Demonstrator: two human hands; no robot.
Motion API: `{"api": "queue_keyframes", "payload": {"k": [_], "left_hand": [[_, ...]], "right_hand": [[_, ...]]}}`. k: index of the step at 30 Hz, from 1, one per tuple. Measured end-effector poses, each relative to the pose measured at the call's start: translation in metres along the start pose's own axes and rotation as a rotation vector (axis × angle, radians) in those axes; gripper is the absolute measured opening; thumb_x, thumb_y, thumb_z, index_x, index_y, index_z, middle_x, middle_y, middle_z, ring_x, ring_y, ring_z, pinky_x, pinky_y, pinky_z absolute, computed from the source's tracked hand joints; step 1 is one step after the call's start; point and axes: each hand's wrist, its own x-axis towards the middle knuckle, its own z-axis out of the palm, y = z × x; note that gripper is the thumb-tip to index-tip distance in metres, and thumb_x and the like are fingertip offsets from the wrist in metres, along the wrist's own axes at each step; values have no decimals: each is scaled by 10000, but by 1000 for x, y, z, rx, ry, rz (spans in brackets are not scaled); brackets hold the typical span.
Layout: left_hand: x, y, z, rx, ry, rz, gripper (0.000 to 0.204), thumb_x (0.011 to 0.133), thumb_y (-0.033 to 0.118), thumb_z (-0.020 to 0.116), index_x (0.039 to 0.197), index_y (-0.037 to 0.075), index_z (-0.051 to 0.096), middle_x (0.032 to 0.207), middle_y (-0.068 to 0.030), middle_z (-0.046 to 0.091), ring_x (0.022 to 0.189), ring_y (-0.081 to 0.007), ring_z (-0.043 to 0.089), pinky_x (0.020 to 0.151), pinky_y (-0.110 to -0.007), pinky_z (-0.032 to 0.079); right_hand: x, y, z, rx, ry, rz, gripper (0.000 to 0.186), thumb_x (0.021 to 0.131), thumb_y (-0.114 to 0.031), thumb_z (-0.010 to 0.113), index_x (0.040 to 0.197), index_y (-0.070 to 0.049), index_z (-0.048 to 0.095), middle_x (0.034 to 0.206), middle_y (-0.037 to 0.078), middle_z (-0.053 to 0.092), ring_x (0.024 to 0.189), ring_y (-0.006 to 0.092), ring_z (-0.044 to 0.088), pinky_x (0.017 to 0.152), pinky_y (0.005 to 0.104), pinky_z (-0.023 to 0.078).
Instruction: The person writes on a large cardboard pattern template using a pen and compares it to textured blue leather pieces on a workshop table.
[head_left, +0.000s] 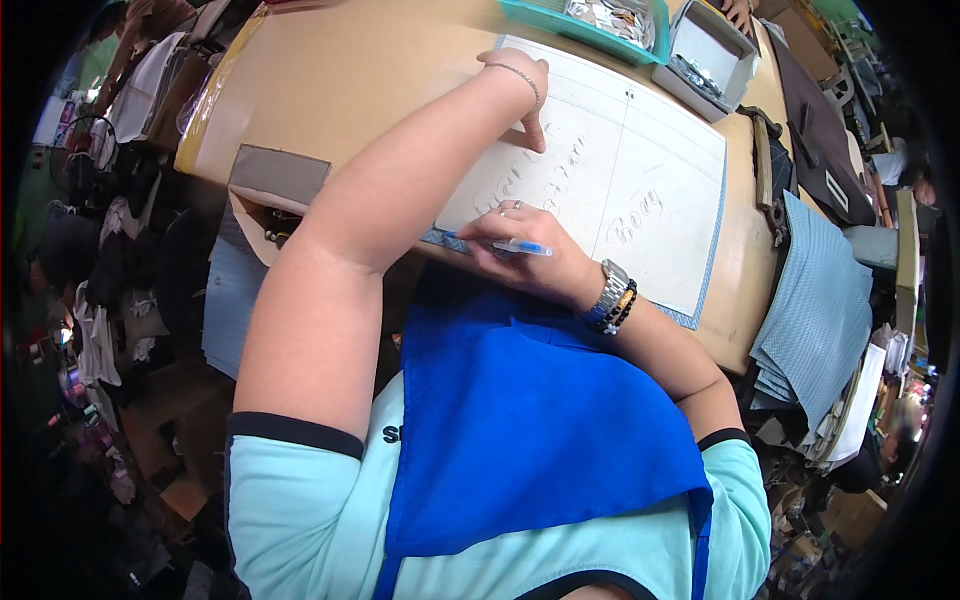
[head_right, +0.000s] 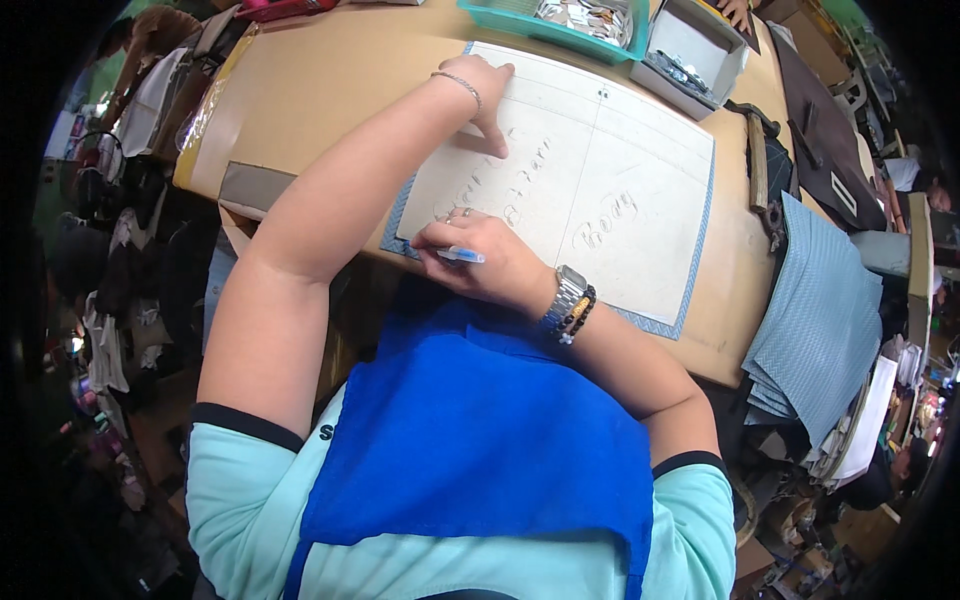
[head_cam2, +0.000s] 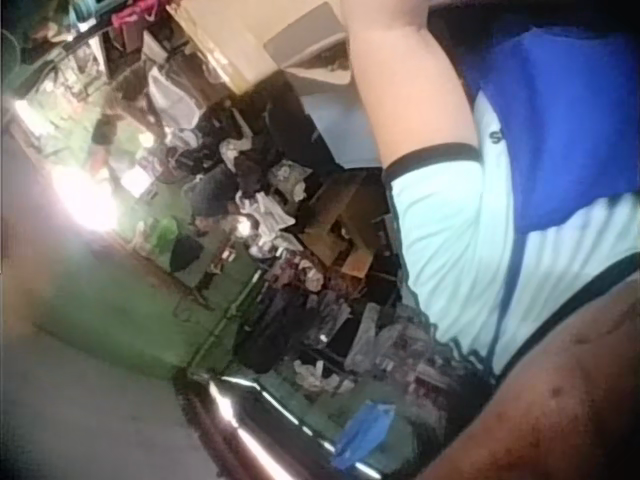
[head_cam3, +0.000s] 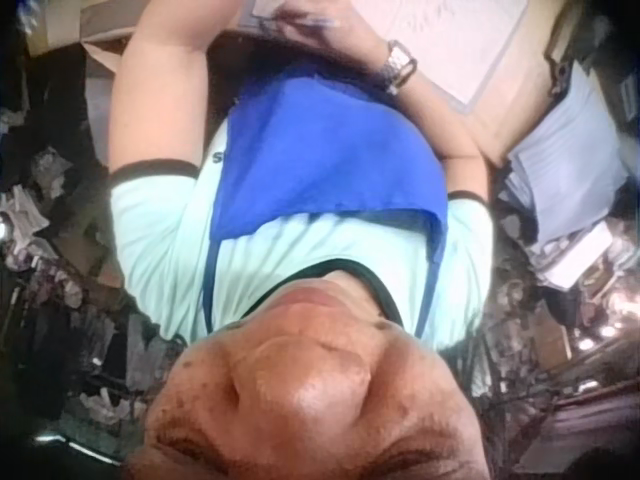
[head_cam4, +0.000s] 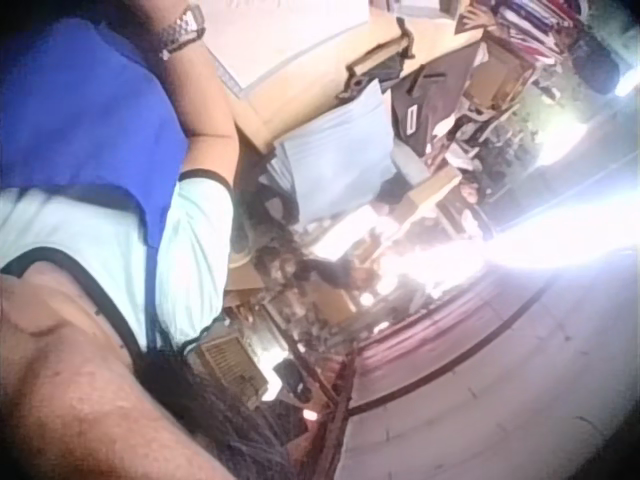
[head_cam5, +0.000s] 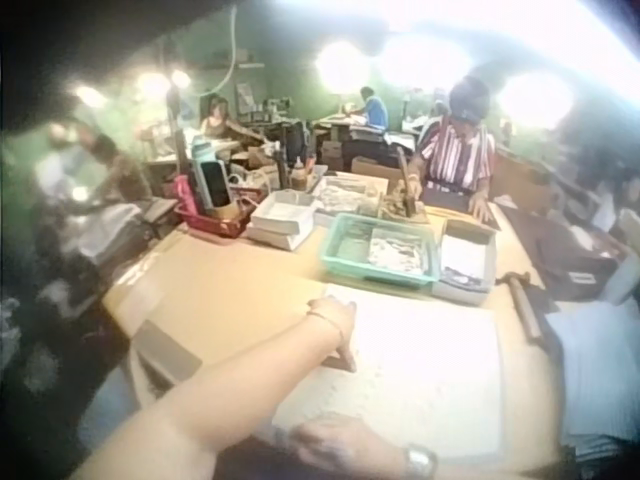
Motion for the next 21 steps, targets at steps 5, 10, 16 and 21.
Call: {"api": "queue_keyframes", "payload": {"k": [5,10,16,21], "left_hand": [[2,-3,4,-22,-18,-5,1450,479,749,938,1591,45,330,1448,-172,638,1317,-324,637,1190,-558,406],[4,0,5,-2,-24,-9,1426,473,751,938,1573,47,366,1441,-172,643,1306,-325,644,1190,-551,409],[0,0,1,-18,33,12,1412,478,730,953,1569,47,375,1446,-155,643,1315,-336,635,1167,-574,432],[14,-4,9,-21,68,38,1372,464,683,983,1529,26,419,1401,-158,668,1293,-343,644,1109,-574,486]], "right_hand": [[-12,-9,-18,-107,-25,62,124,883,-79,735,1008,-86,733,858,111,732,801,310,698,771,403,572],[-8,0,0,-47,28,-6,123,879,-101,742,992,-96,696,849,118,720,803,328,698,768,431,566],[-15,-1,-3,-66,42,-13,123,881,-103,748,997,-93,708,856,120,723,804,328,698,777,435,560],[-81,-22,-72,-156,70,231,80,883,-61,726,962,-70,738,857,130,737,790,289,717,785,390,569]]}}
